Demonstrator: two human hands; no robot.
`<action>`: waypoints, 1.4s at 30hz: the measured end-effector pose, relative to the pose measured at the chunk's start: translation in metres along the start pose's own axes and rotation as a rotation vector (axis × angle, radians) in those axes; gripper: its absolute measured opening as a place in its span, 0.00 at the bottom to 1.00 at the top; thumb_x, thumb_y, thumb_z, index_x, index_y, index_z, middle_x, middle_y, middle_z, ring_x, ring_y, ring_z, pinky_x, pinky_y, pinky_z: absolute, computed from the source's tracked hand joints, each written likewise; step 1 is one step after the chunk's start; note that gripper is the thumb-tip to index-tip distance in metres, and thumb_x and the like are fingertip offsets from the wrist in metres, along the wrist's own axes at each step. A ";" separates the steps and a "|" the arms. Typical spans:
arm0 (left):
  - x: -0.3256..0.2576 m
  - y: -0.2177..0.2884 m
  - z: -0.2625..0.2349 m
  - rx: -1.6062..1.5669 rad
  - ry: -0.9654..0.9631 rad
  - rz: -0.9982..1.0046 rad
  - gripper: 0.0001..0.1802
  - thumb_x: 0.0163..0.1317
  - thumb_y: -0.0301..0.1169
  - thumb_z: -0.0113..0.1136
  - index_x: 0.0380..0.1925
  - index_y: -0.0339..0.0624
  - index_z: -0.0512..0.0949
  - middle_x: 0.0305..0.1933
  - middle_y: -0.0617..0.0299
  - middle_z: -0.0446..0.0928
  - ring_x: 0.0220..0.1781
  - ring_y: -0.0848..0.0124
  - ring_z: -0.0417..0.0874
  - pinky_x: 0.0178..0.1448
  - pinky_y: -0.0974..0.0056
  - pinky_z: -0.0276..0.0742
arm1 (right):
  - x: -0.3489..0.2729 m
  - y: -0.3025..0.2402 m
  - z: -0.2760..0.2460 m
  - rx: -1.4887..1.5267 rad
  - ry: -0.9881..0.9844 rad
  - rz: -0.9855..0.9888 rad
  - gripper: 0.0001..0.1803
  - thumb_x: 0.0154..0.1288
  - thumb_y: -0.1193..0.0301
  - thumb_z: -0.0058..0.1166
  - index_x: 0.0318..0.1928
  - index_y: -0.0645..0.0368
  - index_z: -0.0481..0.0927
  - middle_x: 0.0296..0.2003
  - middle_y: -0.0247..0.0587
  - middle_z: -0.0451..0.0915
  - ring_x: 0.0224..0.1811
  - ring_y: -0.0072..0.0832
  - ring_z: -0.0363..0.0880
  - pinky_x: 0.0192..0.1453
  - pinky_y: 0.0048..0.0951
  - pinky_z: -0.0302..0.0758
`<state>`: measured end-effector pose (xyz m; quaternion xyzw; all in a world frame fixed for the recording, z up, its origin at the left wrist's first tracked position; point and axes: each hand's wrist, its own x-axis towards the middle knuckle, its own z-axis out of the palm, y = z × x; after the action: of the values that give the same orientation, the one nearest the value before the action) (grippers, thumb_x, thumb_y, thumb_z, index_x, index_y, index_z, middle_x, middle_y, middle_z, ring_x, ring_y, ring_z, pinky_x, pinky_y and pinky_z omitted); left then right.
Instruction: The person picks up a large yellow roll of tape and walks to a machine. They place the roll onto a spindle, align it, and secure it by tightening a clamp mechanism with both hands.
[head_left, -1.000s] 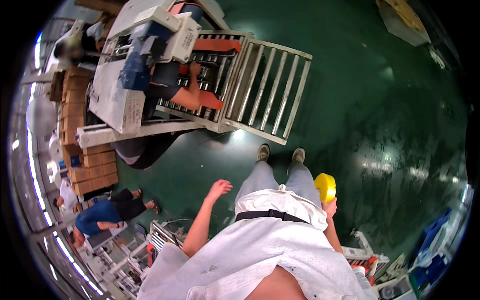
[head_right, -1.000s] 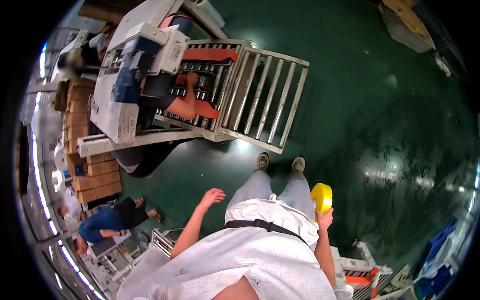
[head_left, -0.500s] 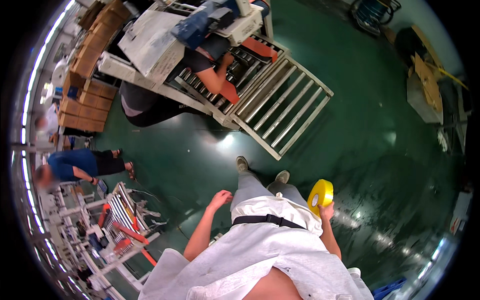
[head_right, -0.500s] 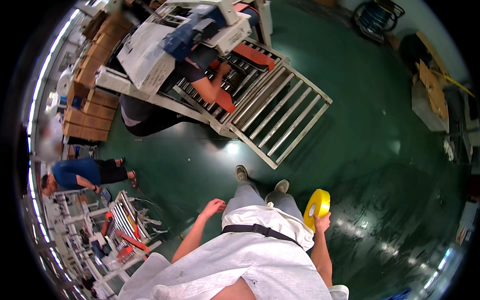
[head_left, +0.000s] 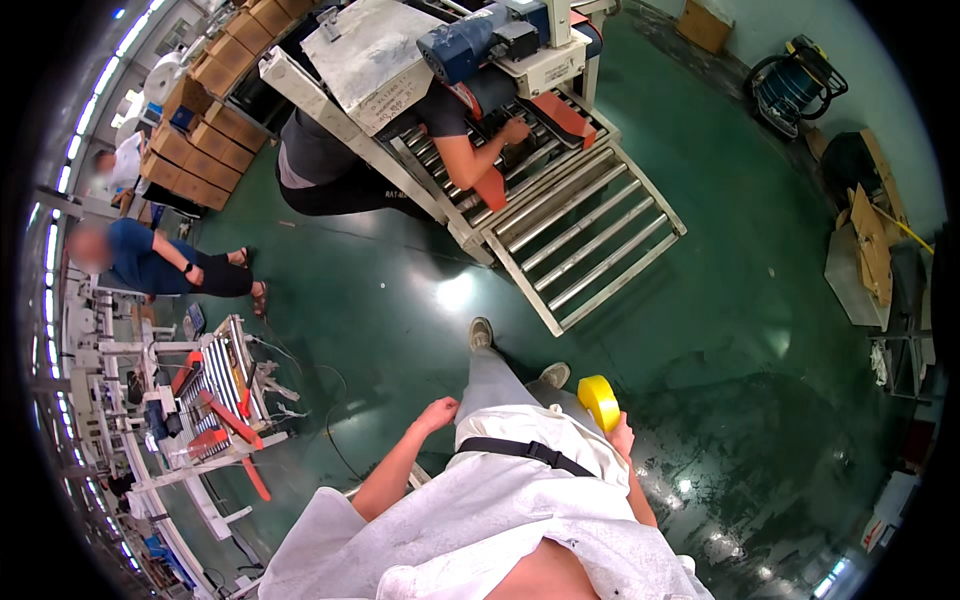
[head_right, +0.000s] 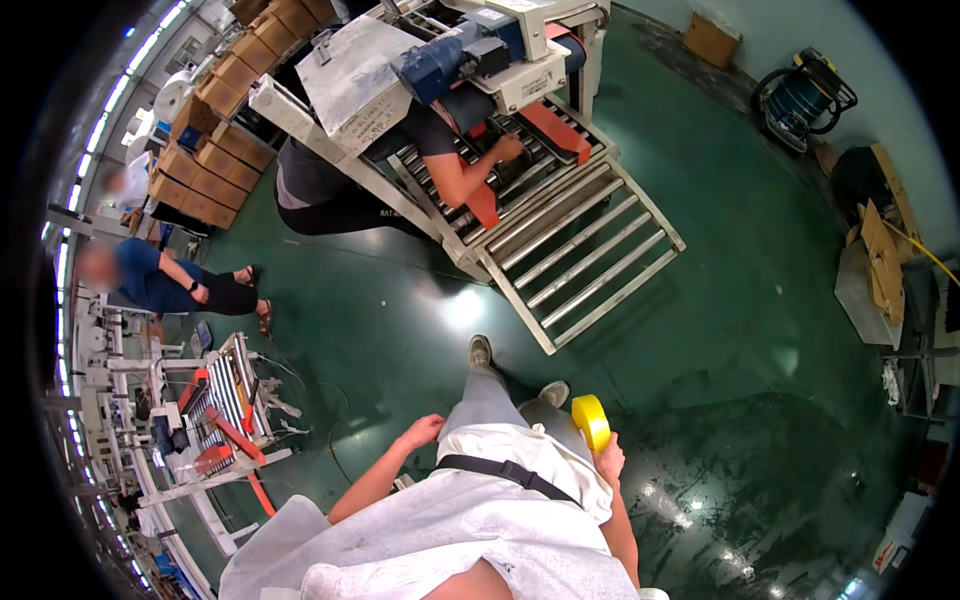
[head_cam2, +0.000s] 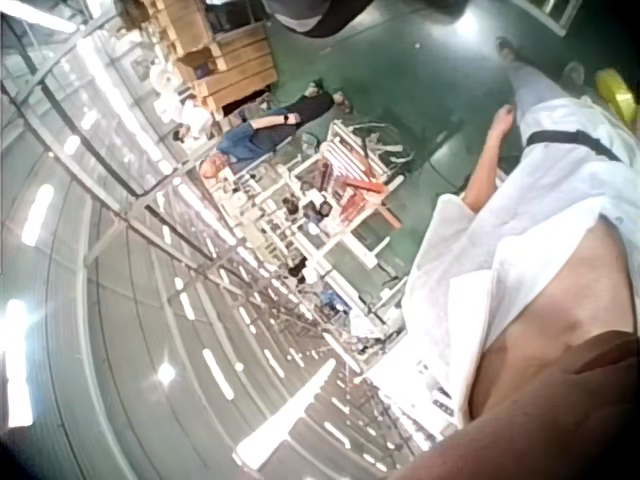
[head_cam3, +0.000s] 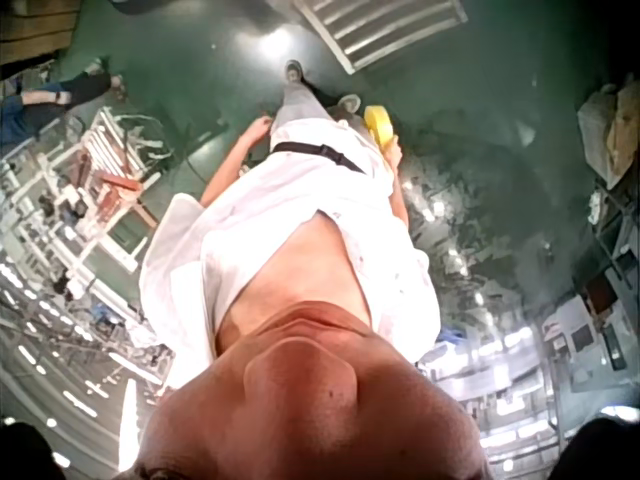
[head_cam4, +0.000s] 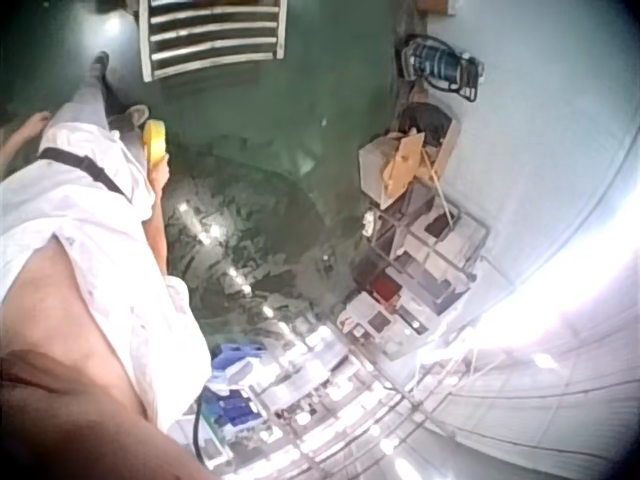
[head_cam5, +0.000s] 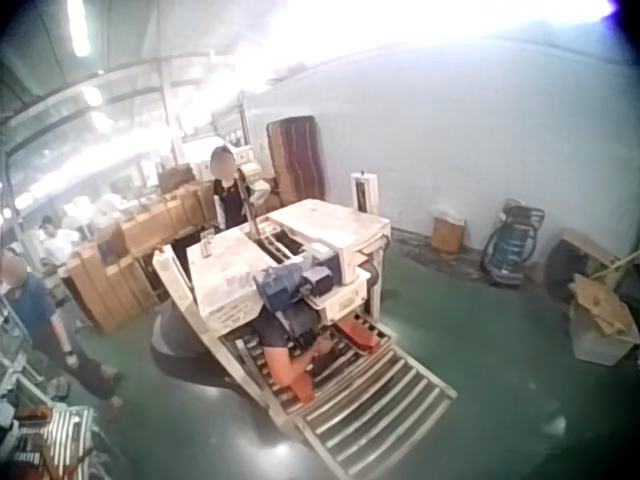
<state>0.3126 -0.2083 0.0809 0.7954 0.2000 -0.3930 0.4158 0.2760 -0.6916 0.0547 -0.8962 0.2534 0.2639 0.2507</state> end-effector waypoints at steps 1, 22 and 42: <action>-0.002 0.003 0.001 -0.010 -0.004 0.001 0.20 0.68 0.43 0.54 0.47 0.37 0.81 0.35 0.57 0.85 0.34 0.69 0.84 0.40 0.63 0.78 | 0.001 0.006 0.005 -0.003 -0.001 -0.008 0.32 0.56 0.56 0.67 0.55 0.55 0.67 0.38 0.59 0.84 0.43 0.57 0.83 0.47 0.53 0.77; 0.019 0.032 -0.014 0.141 -0.072 0.053 0.19 0.65 0.42 0.53 0.44 0.39 0.83 0.36 0.55 0.86 0.37 0.66 0.86 0.45 0.61 0.80 | -0.047 0.040 0.010 0.088 0.029 0.357 0.35 0.50 0.54 0.68 0.53 0.55 0.66 0.41 0.57 0.84 0.46 0.54 0.84 0.51 0.49 0.78; 0.023 0.027 -0.010 0.073 -0.050 0.023 0.21 0.65 0.44 0.54 0.45 0.39 0.82 0.38 0.56 0.86 0.39 0.67 0.86 0.48 0.62 0.79 | -0.016 0.024 0.024 0.098 0.038 0.217 0.37 0.52 0.49 0.67 0.55 0.54 0.65 0.38 0.61 0.83 0.45 0.59 0.83 0.49 0.53 0.77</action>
<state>0.3488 -0.2156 0.0804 0.8023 0.1662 -0.4150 0.3957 0.2424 -0.6904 0.0394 -0.8550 0.3664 0.2599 0.2593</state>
